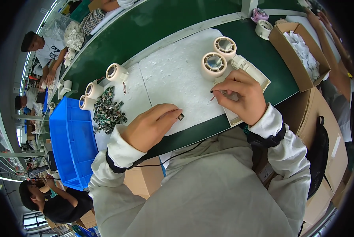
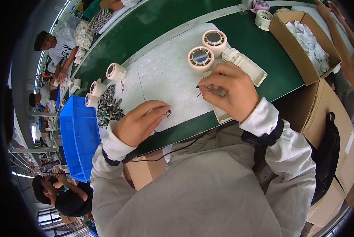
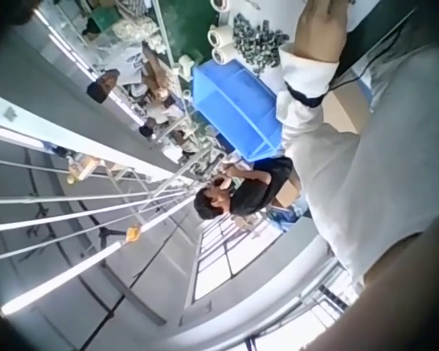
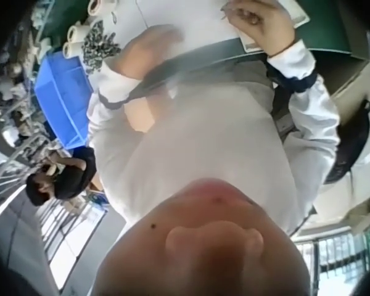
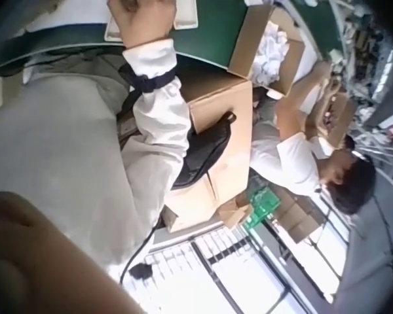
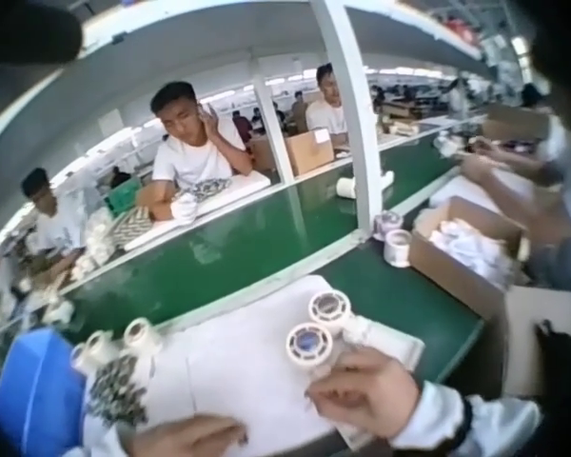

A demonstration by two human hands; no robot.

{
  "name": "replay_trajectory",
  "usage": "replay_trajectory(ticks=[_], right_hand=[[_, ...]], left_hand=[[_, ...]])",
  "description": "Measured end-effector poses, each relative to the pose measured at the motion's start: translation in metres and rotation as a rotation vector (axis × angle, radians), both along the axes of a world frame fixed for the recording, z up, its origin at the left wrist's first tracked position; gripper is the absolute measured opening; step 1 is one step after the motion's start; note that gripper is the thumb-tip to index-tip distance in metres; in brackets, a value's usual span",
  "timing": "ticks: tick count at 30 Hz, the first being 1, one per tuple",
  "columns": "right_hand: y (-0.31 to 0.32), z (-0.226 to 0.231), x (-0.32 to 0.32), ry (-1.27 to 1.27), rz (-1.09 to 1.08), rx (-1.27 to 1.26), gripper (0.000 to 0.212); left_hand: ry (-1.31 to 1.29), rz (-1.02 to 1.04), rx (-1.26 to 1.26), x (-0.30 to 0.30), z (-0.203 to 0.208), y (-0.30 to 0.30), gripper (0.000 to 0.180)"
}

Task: Assembling small electronic components into plastic housings for handheld fans at a production line.

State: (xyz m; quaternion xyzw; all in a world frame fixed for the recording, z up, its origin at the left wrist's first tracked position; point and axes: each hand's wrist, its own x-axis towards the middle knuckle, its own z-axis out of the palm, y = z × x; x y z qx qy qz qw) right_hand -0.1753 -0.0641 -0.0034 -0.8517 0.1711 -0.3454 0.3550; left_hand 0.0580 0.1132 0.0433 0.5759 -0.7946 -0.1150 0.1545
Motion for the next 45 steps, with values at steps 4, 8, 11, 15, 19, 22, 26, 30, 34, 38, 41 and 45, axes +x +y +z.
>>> replay_trajectory(ticks=[4,8,11,15,19,22,26,30,34,38,41,45], right_hand=[[0.007,0.001,0.003,-0.028,0.021,0.08,0.016],[0.015,0.005,0.005,-0.04,0.023,0.104,0.018],[0.017,0.005,0.006,-0.055,0.006,0.111,0.019],[0.015,0.002,0.01,-0.022,0.004,0.043,0.02],[0.015,0.003,0.01,-0.008,-0.003,0.013,0.021],[0.016,0.001,0.011,0.008,-0.003,0.03,0.022],[0.016,0.002,0.012,0.021,-0.019,-0.002,0.023],[0.019,0.003,0.012,0.029,-0.034,0.002,0.022],[0.018,0.002,0.012,0.013,-0.032,-0.001,0.021],[0.018,0.003,0.012,0.011,-0.04,-0.016,0.02],[0.02,0.002,0.011,0.007,-0.055,-0.001,0.02],[0.02,0.002,0.011,-0.004,-0.05,-0.012,0.019]], left_hand=[[0.36,0.211,0.13,-0.017,0.0,-0.016,0.027],[0.915,0.151,0.133,-0.025,-0.025,-0.038,0.017],[0.978,0.191,0.193,-0.027,-0.031,-0.042,0.017],[1.022,0.233,0.22,-0.029,-0.039,-0.04,0.018],[1.174,0.274,0.243,-0.033,-0.036,-0.042,0.022],[1.282,0.285,0.278,-0.031,-0.039,-0.042,0.025],[1.363,0.277,0.334,-0.03,-0.041,-0.041,0.027],[1.391,0.268,0.342,-0.029,-0.042,-0.039,0.028],[1.368,0.274,0.287,-0.031,-0.044,-0.037,0.029],[1.252,0.267,0.213,-0.032,-0.042,-0.038,0.03],[1.112,0.259,0.162,-0.032,-0.04,-0.039,0.03],[0.917,0.244,0.03,-0.034,-0.038,-0.039,0.032]])
